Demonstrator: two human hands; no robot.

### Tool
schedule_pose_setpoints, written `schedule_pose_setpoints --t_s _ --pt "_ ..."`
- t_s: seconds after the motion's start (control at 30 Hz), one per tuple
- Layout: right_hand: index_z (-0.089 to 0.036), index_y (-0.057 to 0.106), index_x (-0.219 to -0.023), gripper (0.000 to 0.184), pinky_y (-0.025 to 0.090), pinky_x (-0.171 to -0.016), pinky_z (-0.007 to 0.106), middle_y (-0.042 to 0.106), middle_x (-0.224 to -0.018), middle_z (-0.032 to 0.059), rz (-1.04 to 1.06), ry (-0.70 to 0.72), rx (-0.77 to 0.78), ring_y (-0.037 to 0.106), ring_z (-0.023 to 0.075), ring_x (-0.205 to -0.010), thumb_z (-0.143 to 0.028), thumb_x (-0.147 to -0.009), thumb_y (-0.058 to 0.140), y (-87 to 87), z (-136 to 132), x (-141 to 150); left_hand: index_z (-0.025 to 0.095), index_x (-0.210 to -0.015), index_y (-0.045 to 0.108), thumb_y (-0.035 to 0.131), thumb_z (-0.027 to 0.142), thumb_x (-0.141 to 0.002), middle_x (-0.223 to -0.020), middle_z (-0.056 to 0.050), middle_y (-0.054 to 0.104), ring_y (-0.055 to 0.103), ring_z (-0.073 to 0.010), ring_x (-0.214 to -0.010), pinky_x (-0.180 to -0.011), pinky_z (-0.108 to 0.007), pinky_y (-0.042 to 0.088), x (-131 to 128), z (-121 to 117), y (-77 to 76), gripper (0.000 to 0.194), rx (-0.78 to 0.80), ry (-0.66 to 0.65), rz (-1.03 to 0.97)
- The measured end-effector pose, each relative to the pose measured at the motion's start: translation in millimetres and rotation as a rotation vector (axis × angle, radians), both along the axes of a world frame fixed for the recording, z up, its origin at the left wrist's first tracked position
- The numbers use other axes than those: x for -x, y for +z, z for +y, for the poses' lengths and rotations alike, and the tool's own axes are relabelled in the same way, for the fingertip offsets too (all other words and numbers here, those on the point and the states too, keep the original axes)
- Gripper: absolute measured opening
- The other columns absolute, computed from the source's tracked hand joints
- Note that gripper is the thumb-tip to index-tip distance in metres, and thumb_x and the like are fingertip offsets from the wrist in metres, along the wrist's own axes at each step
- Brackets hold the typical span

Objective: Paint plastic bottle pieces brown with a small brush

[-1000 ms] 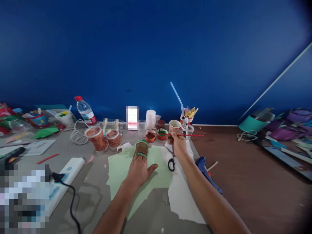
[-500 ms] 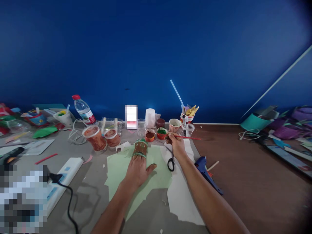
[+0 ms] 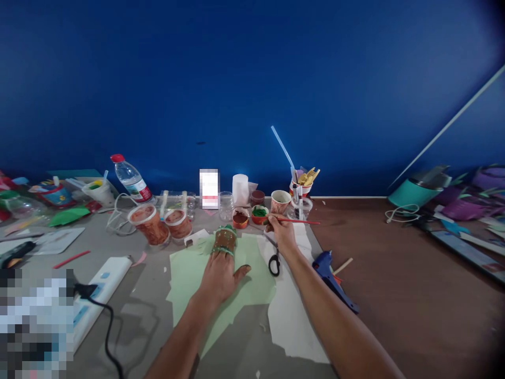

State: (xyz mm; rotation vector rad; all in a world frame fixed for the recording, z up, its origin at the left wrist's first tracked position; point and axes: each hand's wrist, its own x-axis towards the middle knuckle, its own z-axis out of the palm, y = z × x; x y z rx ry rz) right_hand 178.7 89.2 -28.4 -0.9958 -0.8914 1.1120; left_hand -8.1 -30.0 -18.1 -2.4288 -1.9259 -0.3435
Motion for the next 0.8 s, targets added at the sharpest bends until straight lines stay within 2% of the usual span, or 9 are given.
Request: schedule_pose_setpoints --t_s 0.2,0.4,0.8 --pt "-0.016 0.070 -0.077 0.026 0.045 -0.049 0.028 0.065 -0.056 -0.0002 0.051 -0.014 0.014 0.052 0.0123 -0.046 -0.039 -0.064 0.071 0.0 -0.9 -0.8 0.011 -0.090 0.067 0.048 0.050 -0.091 -0.097 -0.021 0.069 0.062 -0.0370 -0.103 -0.089 -0.051 0.048 1.2 0.4 -1.5 0.044 -0.007 -0.011 -0.054" --pt "-0.016 0.068 -0.078 0.028 0.040 -0.045 0.025 0.065 -0.059 -0.0001 0.113 -0.033 0.038 0.049 0.0100 -0.044 -0.039 -0.064 0.070 -5.4 1.3 -2.3 0.009 -0.094 0.066 0.050 0.048 -0.090 -0.104 -0.022 0.069 0.062 -0.0359 -0.104 -0.095 -0.051 0.045 1.3 0.5 -0.5 0.042 -0.003 0.002 -0.047" --pt "-0.017 0.070 -0.073 0.020 0.043 -0.050 0.026 0.066 -0.058 0.0005 0.063 0.000 0.025 0.053 0.0118 -0.048 -0.034 -0.063 0.069 -4.0 -3.7 1.1 0.008 -0.096 0.065 0.048 0.049 -0.091 -0.103 -0.023 0.068 0.062 -0.0350 -0.103 -0.093 -0.049 0.046 0.3 1.6 1.6 0.045 0.026 -0.001 0.010"
